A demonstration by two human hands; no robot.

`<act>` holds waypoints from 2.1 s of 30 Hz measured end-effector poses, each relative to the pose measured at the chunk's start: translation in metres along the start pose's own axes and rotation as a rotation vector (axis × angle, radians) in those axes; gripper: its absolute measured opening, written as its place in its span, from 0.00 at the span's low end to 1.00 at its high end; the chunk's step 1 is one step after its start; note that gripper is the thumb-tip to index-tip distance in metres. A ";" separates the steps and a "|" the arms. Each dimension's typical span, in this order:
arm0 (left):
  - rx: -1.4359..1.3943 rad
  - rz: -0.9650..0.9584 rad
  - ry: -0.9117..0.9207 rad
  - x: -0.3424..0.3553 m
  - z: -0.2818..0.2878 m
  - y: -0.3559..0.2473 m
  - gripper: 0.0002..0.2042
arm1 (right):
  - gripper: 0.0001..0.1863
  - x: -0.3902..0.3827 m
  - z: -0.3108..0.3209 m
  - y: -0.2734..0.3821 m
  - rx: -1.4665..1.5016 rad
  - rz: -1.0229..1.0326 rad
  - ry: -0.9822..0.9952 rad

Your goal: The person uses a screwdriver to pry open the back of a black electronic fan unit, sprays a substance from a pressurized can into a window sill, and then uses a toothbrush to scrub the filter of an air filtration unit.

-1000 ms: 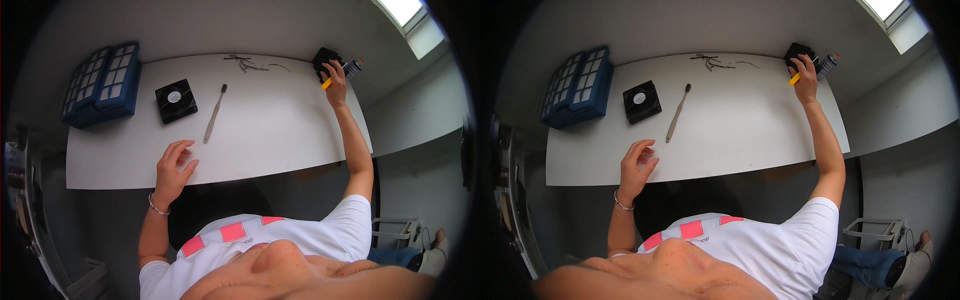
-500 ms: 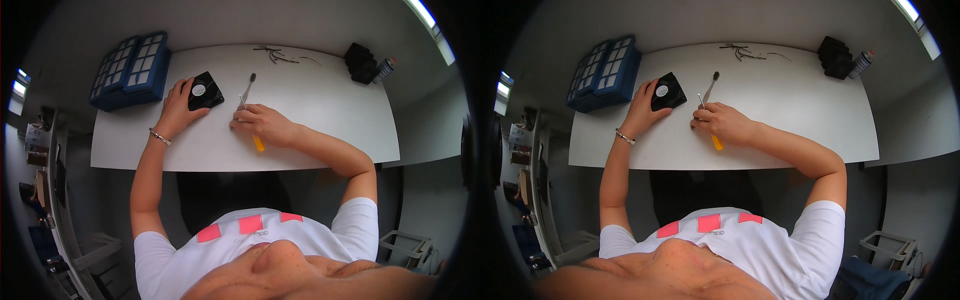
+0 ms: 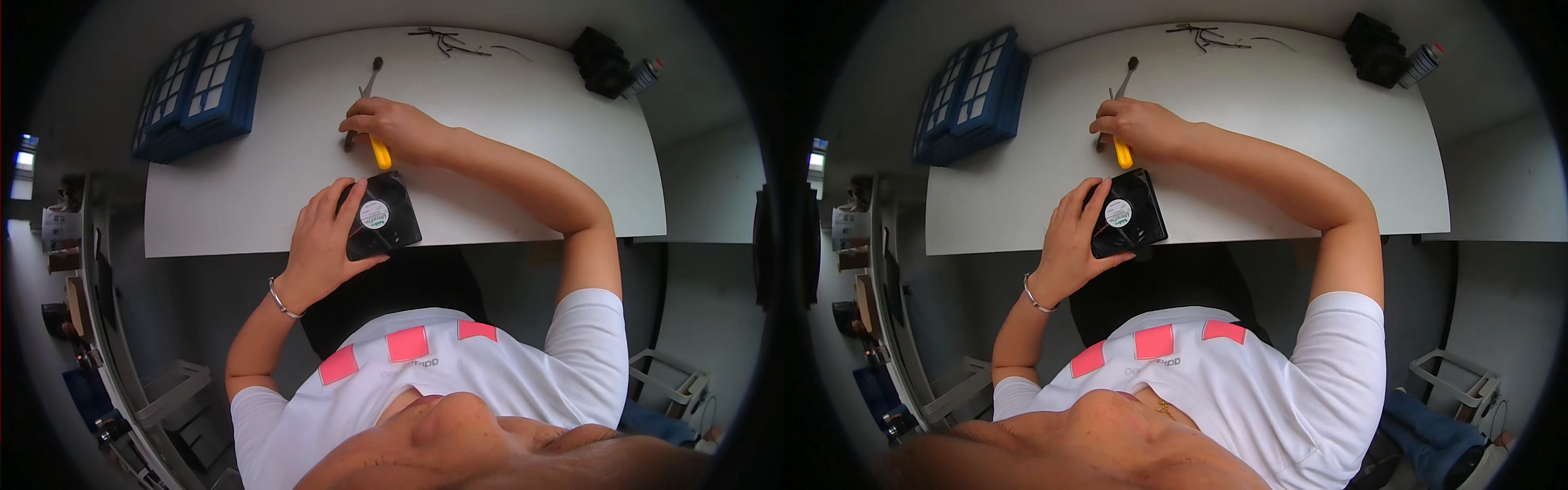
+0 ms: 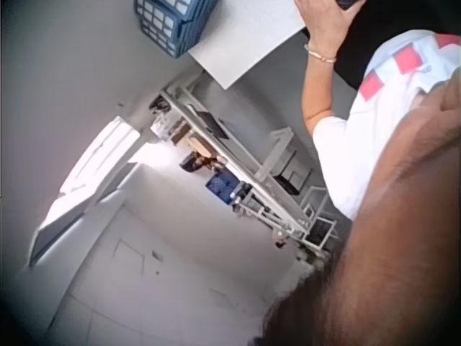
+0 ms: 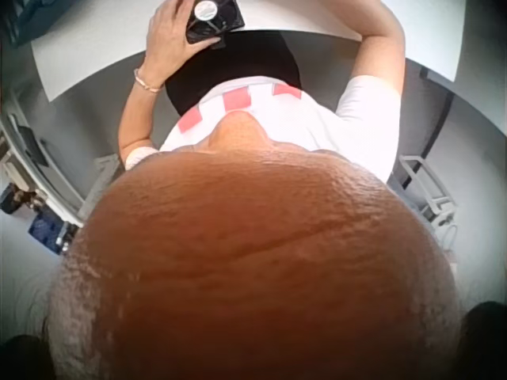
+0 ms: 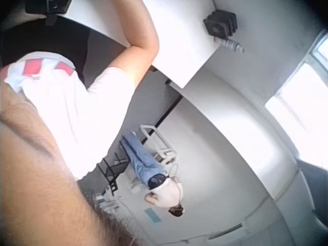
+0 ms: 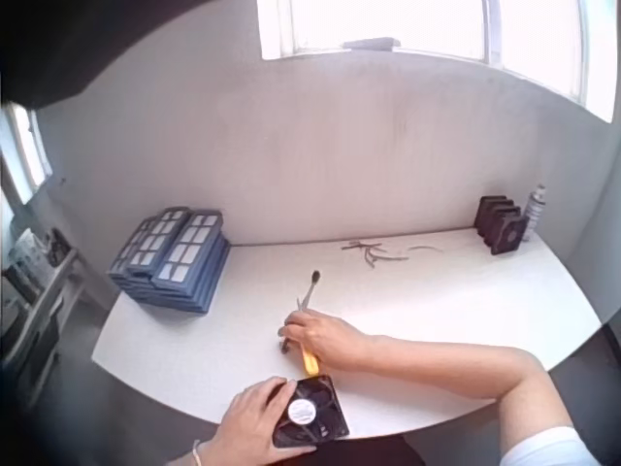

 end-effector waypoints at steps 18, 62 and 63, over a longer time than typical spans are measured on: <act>-0.115 -0.115 -0.125 0.010 0.009 0.010 0.29 | 0.59 -0.085 0.038 0.023 0.254 -0.135 0.231; -0.124 -0.001 -0.298 0.035 -0.010 -0.012 0.19 | 0.45 -0.091 0.047 0.016 0.154 -0.233 0.101; -0.124 -0.002 -0.296 0.036 -0.010 -0.012 0.19 | 0.45 -0.091 0.047 0.016 0.157 -0.231 0.104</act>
Point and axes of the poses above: each hand's wrist, its own x-axis towards the middle knuckle, its own z-axis out of the back of the hand, y = z × x, the point moved 5 cm from there along x, towards the middle knuckle, and after that the axes turned 8 degrees about -x, right-handed, at the moved point
